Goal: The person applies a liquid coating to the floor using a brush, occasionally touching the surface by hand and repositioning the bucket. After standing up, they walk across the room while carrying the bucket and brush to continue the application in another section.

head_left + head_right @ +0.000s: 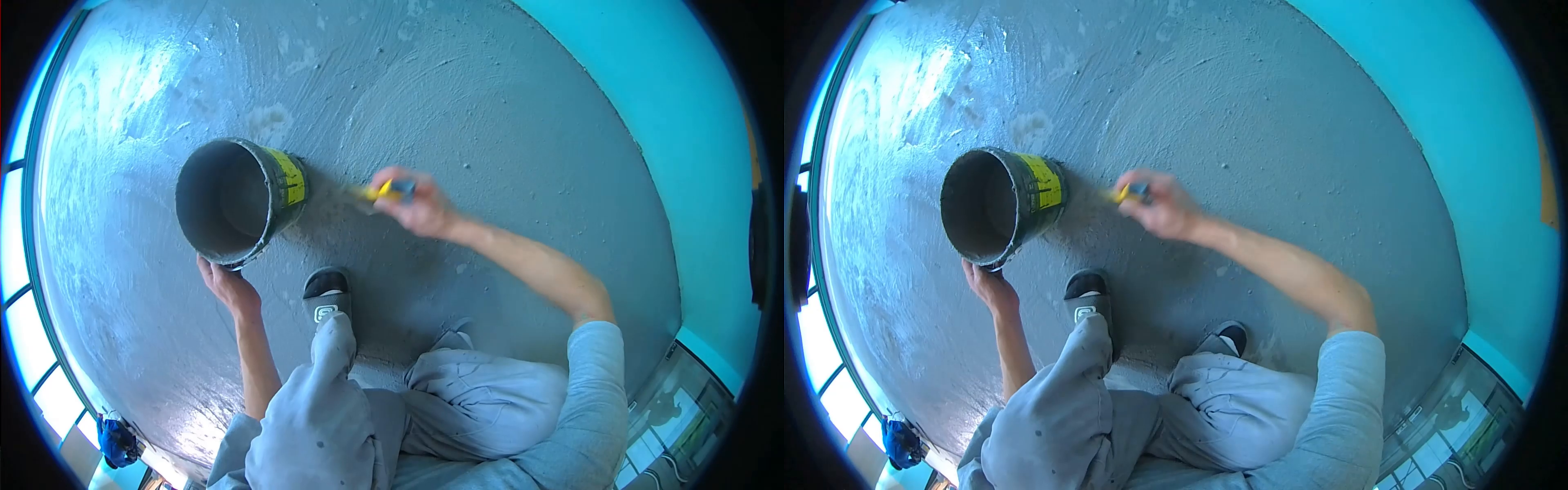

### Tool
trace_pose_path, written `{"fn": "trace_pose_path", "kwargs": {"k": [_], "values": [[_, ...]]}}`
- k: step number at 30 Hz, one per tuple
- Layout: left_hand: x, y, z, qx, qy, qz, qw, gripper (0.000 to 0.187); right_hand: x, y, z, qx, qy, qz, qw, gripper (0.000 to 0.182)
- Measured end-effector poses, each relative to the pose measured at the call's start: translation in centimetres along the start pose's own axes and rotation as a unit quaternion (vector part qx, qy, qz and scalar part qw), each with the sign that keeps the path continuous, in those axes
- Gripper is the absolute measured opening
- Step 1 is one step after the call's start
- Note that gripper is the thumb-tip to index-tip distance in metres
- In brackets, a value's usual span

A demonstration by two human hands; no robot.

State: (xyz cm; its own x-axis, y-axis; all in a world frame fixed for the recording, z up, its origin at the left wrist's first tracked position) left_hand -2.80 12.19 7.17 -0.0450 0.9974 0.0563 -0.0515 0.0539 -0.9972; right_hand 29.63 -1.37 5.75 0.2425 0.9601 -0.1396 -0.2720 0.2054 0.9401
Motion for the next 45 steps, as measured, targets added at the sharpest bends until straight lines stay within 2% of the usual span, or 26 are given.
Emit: {"fn": "trace_pose_path", "kwargs": {"k": [3,5,6,8,10,12,14,16,17,20,22,24,26,29,32,34,36,38,39,41,43,45], "values": [[-0.1,-0.2,-0.2,-0.013,-0.010,0.004,1.000,0.029,2.2,-4.6,7.2,0.046,-0.088,-0.178,0.979,0.020],[-0.1,-0.6,-0.5,-0.001,-0.008,-0.002,1.000,0.029,3.2,-8.1,13.3,0.117,-0.205,-0.178,0.955,0.025],[-0.1,-0.7,-0.6,0.006,-0.007,-0.003,1.000,0.029,3.4,-9.4,16.9,0.086,-0.251,-0.217,0.940,0.024],[-0.1,-0.3,-0.5,-0.004,-0.016,0.000,1.000,0.031,3.1,-12.0,23.5,0.094,-0.337,-0.203,0.915,0.025],[-0.1,-0.4,-0.3,-0.009,-0.014,-0.001,1.000,0.032,2.2,-13.1,28.8,0.020,-0.425,-0.211,0.880,0.026],[-0.2,-0.8,-0.6,-0.010,0.001,-0.009,1.000,0.032,1.1,-12.3,31.3,-0.154,-0.510,-0.209,0.820,0.028],[-0.1,-0.6,-0.4,-0.020,-0.015,0.005,1.000,0.036,0.9,-11.8,31.8,-0.249,-0.516,-0.180,0.800,0.028],[0.1,0.0,-0.6,-0.040,-0.046,-0.010,0.998,0.038,1.7,-8.7,28.2,-0.310,-0.493,-0.165,0.796,0.022],[0.3,-0.1,-0.4,-0.033,-0.043,-0.008,0.999,0.039,2.5,-8.0,25.9,-0.326,-0.469,-0.117,0.812,0.020],[0.0,0.0,-0.3,-0.016,-0.022,0.002,1.000,0.041,4.3,-7.5,17.8,-0.369,-0.363,0.049,0.854,0.021],[-0.1,-0.1,0.1,-0.006,-0.003,-0.010,1.000,0.042,3.9,-4.1,10.6,-0.419,-0.257,0.081,0.867,0.028],[-0.1,0.1,0.1,-0.021,-0.024,0.008,0.999,0.041,3.0,-2.9,4.5,-0.421,-0.143,0.139,0.885,0.033],[-0.1,-0.3,-0.1,-0.021,-0.037,0.017,0.999,0.041,1.3,1.0,-0.3,-0.371,-0.100,0.203,0.901,0.033],[-0.1,-0.6,-0.2,-0.035,-0.035,0.019,0.999,0.042,0.1,4.8,-3.7,-0.207,-0.012,0.148,0.967,0.029],[0.0,-0.6,-0.2,-0.037,-0.037,0.019,0.998,0.043,0.9,3.3,-3.3,-0.026,-0.007,0.046,0.999,0.026],[0.0,-1.1,-0.2,-0.030,-0.027,0.016,0.999,0.046,1.5,0.1,-0.6,-0.047,-0.061,-0.051,0.996,0.022],[0.0,-1.5,-0.3,-0.029,-0.032,0.021,0.999,0.047,2.6,-4.1,4.0,0.070,-0.102,-0.146,0.982,0.020],[0.1,-0.9,0.0,-0.043,-0.029,0.018,0.999,0.050,2.5,-8.1,9.5,0.171,-0.200,-0.223,0.939,0.022],[0.2,-0.8,0.0,-0.041,-0.027,0.017,0.999,0.051,2.2,-9.4,12.2,0.181,-0.245,-0.215,0.928,0.024],[0.1,-0.5,0.2,-0.045,-0.029,0.015,0.998,0.054,0.9,-11.4,18.1,0.056,-0.297,-0.188,0.935,0.025],[0.0,-1.1,-0.1,-0.046,-0.039,0.026,0.998,0.049,-0.3,-13.3,23.1,0.009,-0.344,-0.148,0.927,0.022],[0.0,-1.1,-0.1,-0.043,-0.040,0.036,0.998,0.048,-1.5,-14.8,27.5,-0.140,-0.400,-0.151,0.893,0.023]]}}
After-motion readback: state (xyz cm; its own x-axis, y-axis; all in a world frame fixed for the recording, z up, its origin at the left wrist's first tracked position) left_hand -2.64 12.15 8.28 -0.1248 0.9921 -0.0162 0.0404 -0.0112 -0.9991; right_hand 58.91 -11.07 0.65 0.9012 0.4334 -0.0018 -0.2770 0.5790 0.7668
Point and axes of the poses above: each hand's wrist, its own x-axis towards the middle knuckle, its own z-axis out of the back of the hand, y = z × x, the point moved 1 cm from there along x, towards the middle knuckle, and after that the axes turned 14 degrees about -z, right-handed, at the moved point
